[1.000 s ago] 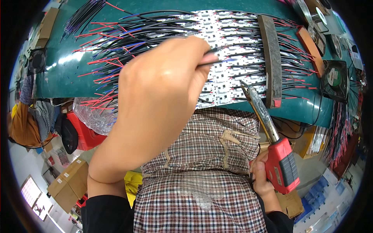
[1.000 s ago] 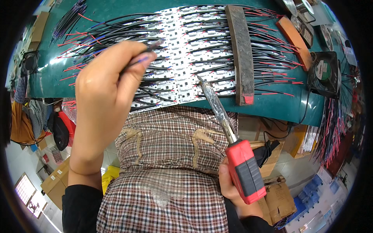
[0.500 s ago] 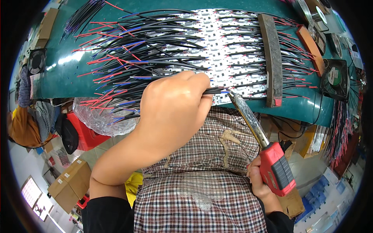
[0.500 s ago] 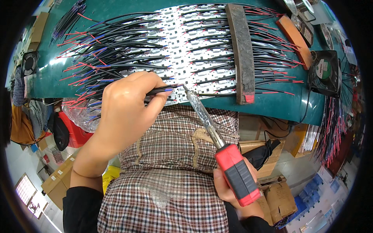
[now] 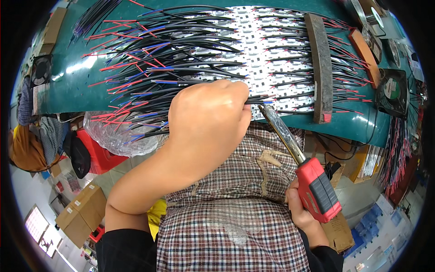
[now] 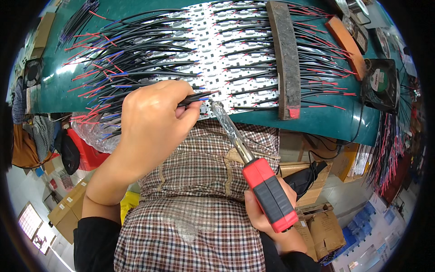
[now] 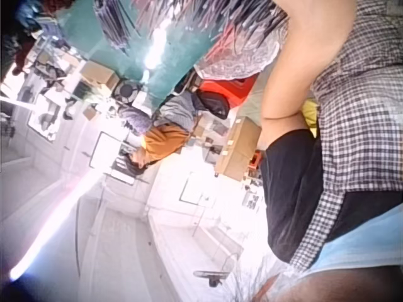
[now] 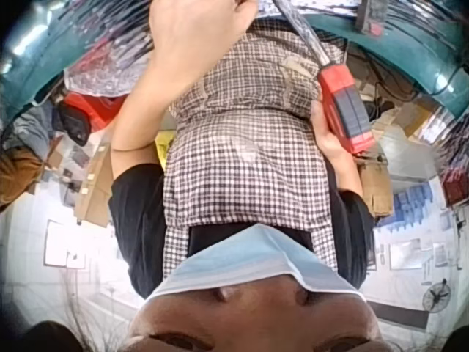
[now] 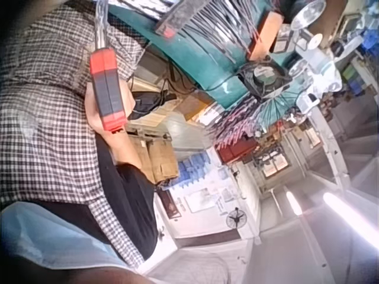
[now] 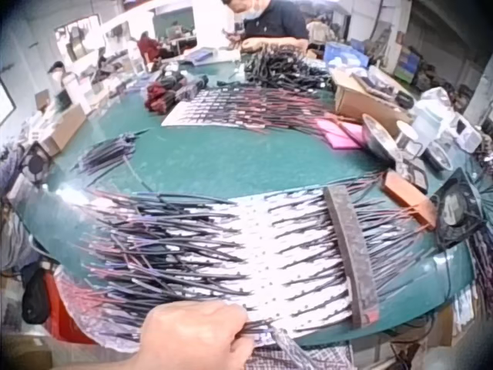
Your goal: The person aligns wires on circuit board strips by hand and solders the wire connections to the boards using a soldering iron.
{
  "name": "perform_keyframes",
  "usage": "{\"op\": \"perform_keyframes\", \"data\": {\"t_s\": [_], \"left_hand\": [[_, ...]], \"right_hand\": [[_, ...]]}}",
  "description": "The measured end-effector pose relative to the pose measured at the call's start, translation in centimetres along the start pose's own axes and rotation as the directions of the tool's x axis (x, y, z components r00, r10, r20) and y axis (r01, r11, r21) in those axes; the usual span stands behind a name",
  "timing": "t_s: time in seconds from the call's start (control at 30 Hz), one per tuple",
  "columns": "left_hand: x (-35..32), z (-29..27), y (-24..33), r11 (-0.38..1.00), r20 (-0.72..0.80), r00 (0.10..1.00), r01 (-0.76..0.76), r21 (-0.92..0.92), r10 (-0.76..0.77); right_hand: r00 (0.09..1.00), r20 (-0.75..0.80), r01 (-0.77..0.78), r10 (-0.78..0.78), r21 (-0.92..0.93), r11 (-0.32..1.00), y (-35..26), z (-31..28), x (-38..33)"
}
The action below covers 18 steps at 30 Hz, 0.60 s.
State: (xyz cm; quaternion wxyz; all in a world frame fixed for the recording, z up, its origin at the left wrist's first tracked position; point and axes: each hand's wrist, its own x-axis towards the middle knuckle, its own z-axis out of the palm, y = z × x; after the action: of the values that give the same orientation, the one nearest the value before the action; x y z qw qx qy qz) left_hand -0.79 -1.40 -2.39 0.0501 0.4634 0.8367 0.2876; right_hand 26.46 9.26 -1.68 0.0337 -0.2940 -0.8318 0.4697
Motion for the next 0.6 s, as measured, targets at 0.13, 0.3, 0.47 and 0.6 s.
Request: {"op": "perform_keyframes", "data": {"t_s": [0.13, 0.3, 0.47, 0.6], "left_hand": [[0.08, 0.09, 0.11, 1.0, 0.012, 1.0, -0.015, 0.018, 0.015], [0.27, -0.02, 0.35, 0.998, 0.043, 0.999, -0.025, 0.058, 0.023], [0.46, -0.07, 0.42, 0.996, 0.043, 0.998, -0.053, 0.067, 0.05], [0.58, -0.02, 0.54, 0.994, 0.065, 0.997, -0.05, 0.094, 0.044]], "right_hand": [[1.0, -0.018, 0.022, -0.023, -0.03, 0.999, -0.2, 0.36, 0.28], [0.999, -0.031, -0.036, 0.037, 0.032, 0.999, -0.37, 0.62, 0.56], [0.999, 0.017, -0.051, 0.05, 0.046, 0.998, -0.16, 0.39, 0.58], [0.998, 0.028, -0.055, 0.054, 0.031, 0.998, -0.36, 0.33, 0.64]]}}
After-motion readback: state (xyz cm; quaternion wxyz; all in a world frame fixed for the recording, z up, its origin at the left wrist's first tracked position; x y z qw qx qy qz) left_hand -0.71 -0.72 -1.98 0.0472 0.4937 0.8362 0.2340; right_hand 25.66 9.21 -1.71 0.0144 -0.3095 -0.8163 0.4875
